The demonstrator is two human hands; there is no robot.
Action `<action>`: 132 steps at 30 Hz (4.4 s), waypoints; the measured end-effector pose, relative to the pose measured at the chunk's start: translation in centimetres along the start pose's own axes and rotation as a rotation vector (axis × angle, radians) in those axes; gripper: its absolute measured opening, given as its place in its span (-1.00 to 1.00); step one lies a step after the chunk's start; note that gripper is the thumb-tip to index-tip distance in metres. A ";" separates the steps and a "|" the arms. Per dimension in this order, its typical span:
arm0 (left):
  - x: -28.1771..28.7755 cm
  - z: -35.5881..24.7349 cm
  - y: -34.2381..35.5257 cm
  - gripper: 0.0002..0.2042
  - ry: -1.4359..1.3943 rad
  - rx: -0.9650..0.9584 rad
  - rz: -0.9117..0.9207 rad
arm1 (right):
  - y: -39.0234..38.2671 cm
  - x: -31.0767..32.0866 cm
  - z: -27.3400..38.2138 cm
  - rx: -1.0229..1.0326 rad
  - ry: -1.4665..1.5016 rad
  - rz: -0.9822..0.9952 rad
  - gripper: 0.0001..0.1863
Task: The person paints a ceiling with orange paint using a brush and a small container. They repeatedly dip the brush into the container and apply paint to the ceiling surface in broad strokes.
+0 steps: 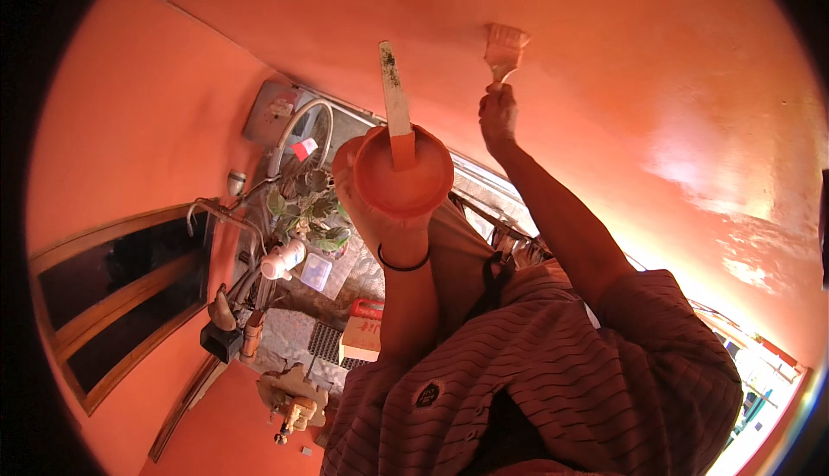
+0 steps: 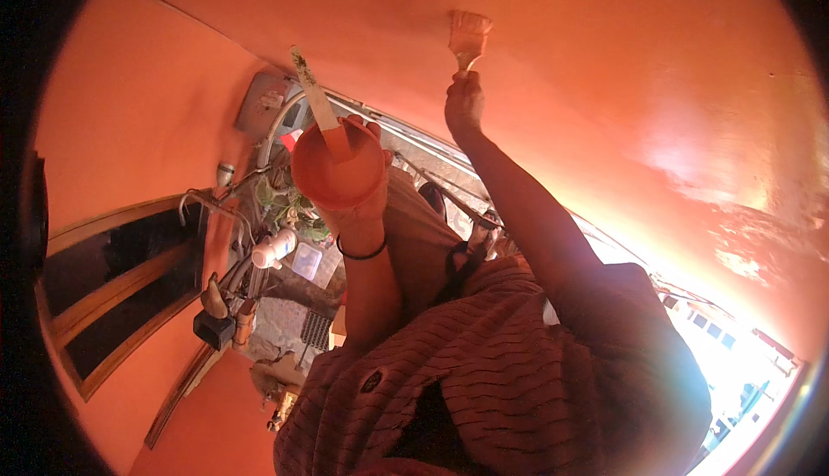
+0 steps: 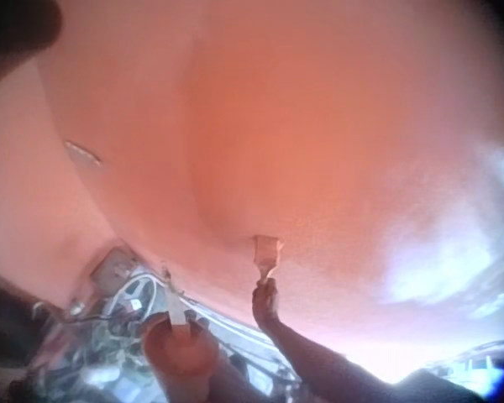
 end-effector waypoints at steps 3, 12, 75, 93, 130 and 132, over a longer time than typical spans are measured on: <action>-0.1 0.0 0.0 -0.45 0.044 0.015 -0.015 | -0.2 -2.6 -3.9 -0.088 0.037 0.010 -0.73; 0.0 0.1 -0.8 -0.45 0.033 0.020 -0.140 | -1.5 0.9 6.1 -0.586 0.782 0.195 -0.81; -2.8 -0.2 -1.6 -0.55 -0.168 0.051 -0.136 | -1.2 -4.7 8.2 0.018 0.416 0.204 -0.63; 0.2 0.4 -1.2 -0.50 -0.298 0.112 -0.049 | -2.9 -10.1 12.9 -0.046 0.691 0.294 -0.64; 1.3 -0.2 0.1 -0.40 0.080 0.000 0.065 | -3.7 1.4 1.1 -0.274 0.482 0.032 -0.49; 1.0 -0.2 0.1 -0.40 0.056 0.011 0.063 | -3.8 1.7 -3.4 -0.731 0.469 0.062 -0.46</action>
Point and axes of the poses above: each hand's wrist, its own y-axis towards the middle knuckle, its own x-axis out of the back of the hand, z = x × y, the point moved 3 cm from there along y, towards the middle knuckle, and after that the axes turned 5 degrees about -y, right-handed, at the moved point
